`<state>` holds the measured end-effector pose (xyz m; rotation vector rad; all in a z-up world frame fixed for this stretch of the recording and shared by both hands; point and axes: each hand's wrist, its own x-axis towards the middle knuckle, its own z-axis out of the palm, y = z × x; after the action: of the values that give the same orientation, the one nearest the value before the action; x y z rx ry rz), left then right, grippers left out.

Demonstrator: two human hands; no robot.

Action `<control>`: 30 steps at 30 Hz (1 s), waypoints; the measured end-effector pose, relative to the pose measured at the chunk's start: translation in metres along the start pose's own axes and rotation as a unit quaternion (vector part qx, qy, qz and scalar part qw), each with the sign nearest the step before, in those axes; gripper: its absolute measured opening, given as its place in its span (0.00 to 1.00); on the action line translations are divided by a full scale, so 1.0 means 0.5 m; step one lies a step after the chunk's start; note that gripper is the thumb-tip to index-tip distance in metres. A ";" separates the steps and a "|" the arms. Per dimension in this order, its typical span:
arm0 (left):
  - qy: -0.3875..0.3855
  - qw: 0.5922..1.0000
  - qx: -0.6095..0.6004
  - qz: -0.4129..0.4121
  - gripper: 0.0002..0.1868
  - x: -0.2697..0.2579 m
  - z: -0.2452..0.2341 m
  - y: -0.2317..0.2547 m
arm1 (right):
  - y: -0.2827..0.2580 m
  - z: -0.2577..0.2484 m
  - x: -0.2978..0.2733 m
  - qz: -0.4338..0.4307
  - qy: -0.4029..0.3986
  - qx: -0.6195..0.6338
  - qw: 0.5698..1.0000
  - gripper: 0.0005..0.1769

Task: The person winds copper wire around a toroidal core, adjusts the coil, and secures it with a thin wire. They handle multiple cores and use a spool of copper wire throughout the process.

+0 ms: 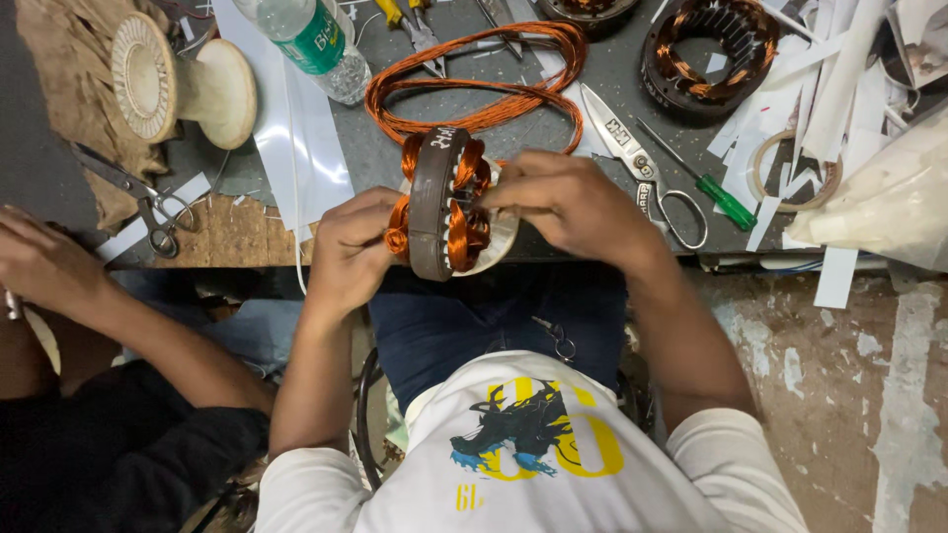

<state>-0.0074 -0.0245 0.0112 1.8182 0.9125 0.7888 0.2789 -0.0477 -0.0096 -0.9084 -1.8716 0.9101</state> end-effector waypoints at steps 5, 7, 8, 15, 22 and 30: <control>-0.005 0.996 -0.076 -0.053 0.13 0.022 0.000 -0.031 | 0.043 0.003 0.021 0.010 -0.076 -0.021 0.997 0.12; 0.014 0.986 -0.102 -0.134 0.11 0.031 0.014 -0.041 | 0.043 0.010 0.015 0.036 -0.089 -0.033 0.995 0.10; 0.015 0.982 -0.133 -0.134 0.10 0.037 0.019 -0.043 | 0.042 0.012 0.012 0.025 -0.081 -0.045 0.995 0.10; 0.008 0.989 -0.105 -0.102 0.07 0.049 0.027 -0.026 | 0.024 0.008 0.014 0.019 -0.049 -0.001 0.999 0.08; 0.003 0.990 -0.080 -0.115 0.07 0.052 0.022 -0.019 | -0.005 0.038 0.008 0.074 -0.047 -0.171 0.981 0.11; 0.072 0.997 0.032 -0.024 0.13 0.045 0.034 0.010 | -0.043 0.069 -0.008 0.140 0.139 0.022 0.980 0.19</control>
<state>0.0192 -0.0145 0.0125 1.8051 1.0829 0.8784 0.2447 -0.0696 -0.0057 -1.2264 -1.5041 0.9314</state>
